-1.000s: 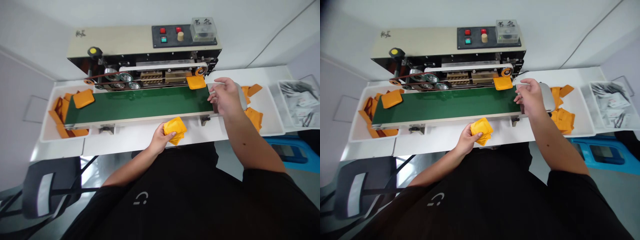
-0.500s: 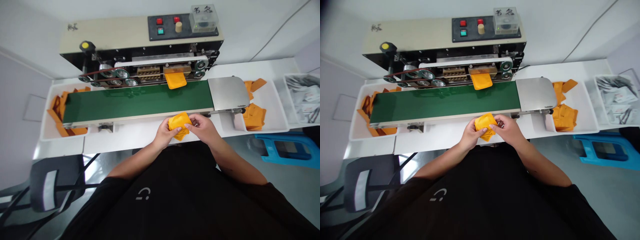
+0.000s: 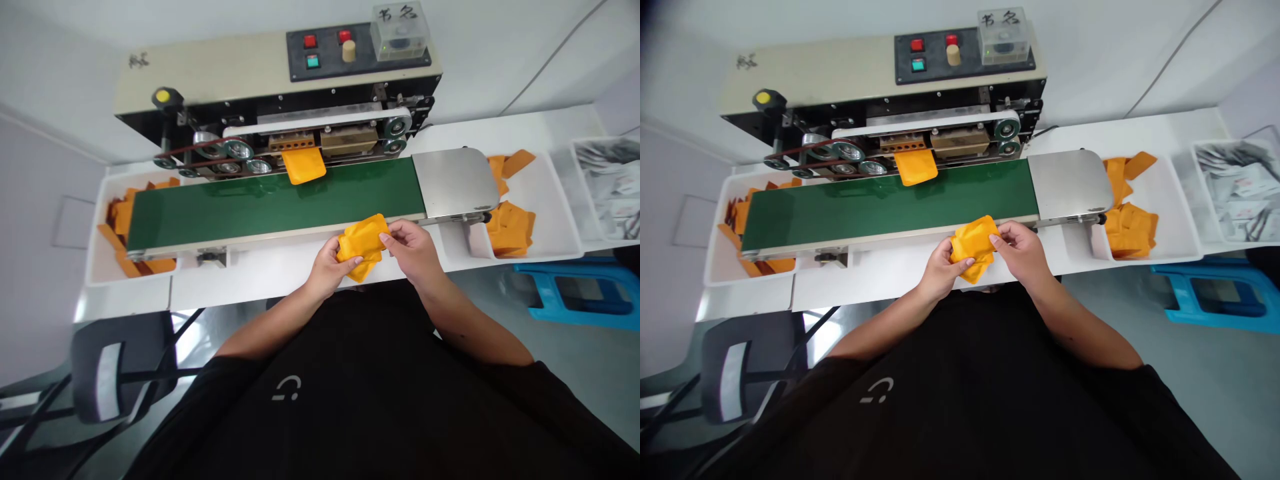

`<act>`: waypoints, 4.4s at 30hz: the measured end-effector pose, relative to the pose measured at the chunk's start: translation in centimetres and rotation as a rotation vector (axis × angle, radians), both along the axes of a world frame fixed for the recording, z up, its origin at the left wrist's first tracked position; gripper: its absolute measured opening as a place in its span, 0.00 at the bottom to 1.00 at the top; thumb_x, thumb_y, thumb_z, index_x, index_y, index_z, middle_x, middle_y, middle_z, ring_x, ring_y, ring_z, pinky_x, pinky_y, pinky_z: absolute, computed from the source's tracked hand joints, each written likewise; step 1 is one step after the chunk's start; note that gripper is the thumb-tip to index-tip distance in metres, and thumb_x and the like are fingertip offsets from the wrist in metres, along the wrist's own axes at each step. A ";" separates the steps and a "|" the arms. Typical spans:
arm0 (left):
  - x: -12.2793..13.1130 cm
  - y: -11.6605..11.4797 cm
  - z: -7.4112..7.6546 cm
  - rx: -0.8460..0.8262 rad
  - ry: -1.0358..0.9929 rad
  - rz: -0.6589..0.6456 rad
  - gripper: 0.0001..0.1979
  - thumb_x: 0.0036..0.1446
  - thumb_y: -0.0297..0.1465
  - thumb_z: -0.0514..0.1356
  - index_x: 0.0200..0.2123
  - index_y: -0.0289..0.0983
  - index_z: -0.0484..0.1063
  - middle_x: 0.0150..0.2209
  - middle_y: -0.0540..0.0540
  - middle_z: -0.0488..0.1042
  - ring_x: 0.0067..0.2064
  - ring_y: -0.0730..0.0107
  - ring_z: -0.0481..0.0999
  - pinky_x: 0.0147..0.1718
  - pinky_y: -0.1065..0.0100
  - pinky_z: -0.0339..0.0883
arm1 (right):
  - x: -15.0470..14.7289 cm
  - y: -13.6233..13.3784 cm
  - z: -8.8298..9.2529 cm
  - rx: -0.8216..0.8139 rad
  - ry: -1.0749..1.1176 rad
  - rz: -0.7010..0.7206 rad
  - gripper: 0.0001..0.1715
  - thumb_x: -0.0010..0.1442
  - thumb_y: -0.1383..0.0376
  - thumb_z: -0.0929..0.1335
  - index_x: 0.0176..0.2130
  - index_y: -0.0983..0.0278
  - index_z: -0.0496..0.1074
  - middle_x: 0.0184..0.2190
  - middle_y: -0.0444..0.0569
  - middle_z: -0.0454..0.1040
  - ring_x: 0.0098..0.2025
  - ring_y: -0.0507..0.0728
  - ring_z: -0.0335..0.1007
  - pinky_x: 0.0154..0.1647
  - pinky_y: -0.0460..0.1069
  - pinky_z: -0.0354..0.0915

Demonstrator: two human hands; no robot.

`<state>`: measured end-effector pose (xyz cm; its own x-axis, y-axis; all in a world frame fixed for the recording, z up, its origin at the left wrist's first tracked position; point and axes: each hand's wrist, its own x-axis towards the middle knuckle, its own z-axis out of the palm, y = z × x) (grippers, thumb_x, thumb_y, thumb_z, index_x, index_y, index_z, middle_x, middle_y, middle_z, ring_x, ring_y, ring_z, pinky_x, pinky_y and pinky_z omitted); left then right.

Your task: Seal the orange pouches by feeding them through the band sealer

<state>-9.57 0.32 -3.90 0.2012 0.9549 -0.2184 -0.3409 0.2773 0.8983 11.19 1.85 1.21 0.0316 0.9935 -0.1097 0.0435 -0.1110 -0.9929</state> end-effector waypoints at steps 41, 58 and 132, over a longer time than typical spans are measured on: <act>-1.7 -0.1 0.2 -0.048 -0.006 0.067 0.32 0.51 0.42 0.83 0.53 0.39 0.77 0.50 0.43 0.85 0.49 0.59 0.86 0.50 0.59 0.81 | 6.6 14.1 5.6 -0.237 0.132 -0.243 0.21 0.74 0.63 0.74 0.32 0.61 0.65 0.23 0.40 0.59 0.20 0.47 0.59 0.15 0.40 0.48; -1.5 0.3 -0.3 -0.057 -0.018 0.065 0.33 0.50 0.43 0.84 0.53 0.38 0.77 0.50 0.42 0.85 0.49 0.58 0.86 0.49 0.60 0.81 | 3.2 5.0 3.5 0.086 -0.043 -0.156 0.16 0.66 0.54 0.78 0.50 0.57 0.79 0.38 0.46 0.75 0.25 0.50 0.67 0.20 0.45 0.58; -2.1 -0.7 0.7 -0.053 0.025 0.094 0.27 0.49 0.43 0.82 0.46 0.39 0.77 0.40 0.49 0.77 0.39 0.70 0.77 0.39 0.68 0.76 | 4.1 16.0 4.1 -0.174 0.146 -0.182 0.11 0.67 0.68 0.76 0.46 0.60 0.72 0.27 0.42 0.77 0.22 0.51 0.74 0.20 0.43 0.72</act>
<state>-11.64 -0.38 -3.22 0.1049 0.9563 -0.2730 -0.3458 0.2924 0.8916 15.33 17.83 5.34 0.1792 0.9385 -0.2950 -0.1351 -0.2735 -0.9523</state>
